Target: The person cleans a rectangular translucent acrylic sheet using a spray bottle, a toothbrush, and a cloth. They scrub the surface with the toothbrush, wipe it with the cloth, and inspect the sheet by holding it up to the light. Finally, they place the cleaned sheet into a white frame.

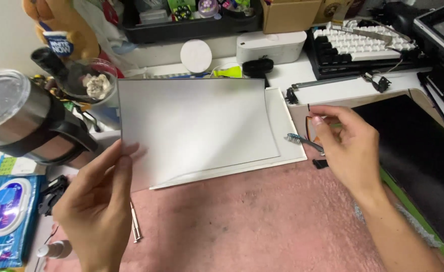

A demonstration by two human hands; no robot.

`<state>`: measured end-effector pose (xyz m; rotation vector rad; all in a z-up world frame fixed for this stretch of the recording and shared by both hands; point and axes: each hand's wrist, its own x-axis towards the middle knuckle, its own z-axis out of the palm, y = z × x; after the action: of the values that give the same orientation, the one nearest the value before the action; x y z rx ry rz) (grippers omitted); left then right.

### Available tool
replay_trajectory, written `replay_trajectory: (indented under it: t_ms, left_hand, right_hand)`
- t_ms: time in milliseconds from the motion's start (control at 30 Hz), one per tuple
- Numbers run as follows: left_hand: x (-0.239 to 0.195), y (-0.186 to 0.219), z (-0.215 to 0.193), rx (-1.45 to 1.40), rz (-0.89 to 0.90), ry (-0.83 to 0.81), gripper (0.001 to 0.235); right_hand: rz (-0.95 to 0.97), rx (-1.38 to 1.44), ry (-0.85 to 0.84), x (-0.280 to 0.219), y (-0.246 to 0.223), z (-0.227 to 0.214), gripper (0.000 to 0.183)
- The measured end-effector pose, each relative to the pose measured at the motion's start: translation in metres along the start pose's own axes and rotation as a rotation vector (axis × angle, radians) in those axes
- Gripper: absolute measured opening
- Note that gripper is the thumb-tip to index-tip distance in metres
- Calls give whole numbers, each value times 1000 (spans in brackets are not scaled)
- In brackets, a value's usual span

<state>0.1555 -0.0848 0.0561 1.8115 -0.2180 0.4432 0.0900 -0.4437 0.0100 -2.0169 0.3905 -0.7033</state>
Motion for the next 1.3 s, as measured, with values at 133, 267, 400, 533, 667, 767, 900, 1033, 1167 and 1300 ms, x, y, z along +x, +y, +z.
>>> replay_trajectory:
  t_ms: [133,267,400,533,667,767,900,1033,1167,1300]
  left_hand:
    - [9,32,-19,100,380,-23,22]
    - [32,82,-39,355,662,-119,27]
    - [54,124,-48,503,847,-91,34]
    - [72,155,-44,563,1018,-126,35]
    - [89,166,-30,494,1140,-210,37]
    - [87,179,-20,402,1212,-306,18]
    - [87,180,-13,359,1257,-324,17]
    - [90,184,-14,323,1234,-340,18]
    - [97,182,-14,243,1289,-354,18]
    - [95,181,-19,215,1224,-375,13]
  right_hand:
    - [-286,-70,20,-12,-55,-10,18]
    - [-558,-110,31,-16,-109,-18,21]
    - [-637,-43,5,-7,-147,-28,25]
    - [-619,99,-23,-11,-172,-39,24]
    - [-467,203,-136,-17,-175,-42,32]
    - [-263,288,-162,-19,-165,-43,30]
    - [-186,265,-192,-12,-149,-46,23]
    - [46,210,-276,-2,-129,-46,26]
    - [197,406,-272,37,-51,-29,19]
    - [199,474,-294,52,-25,-19,24]
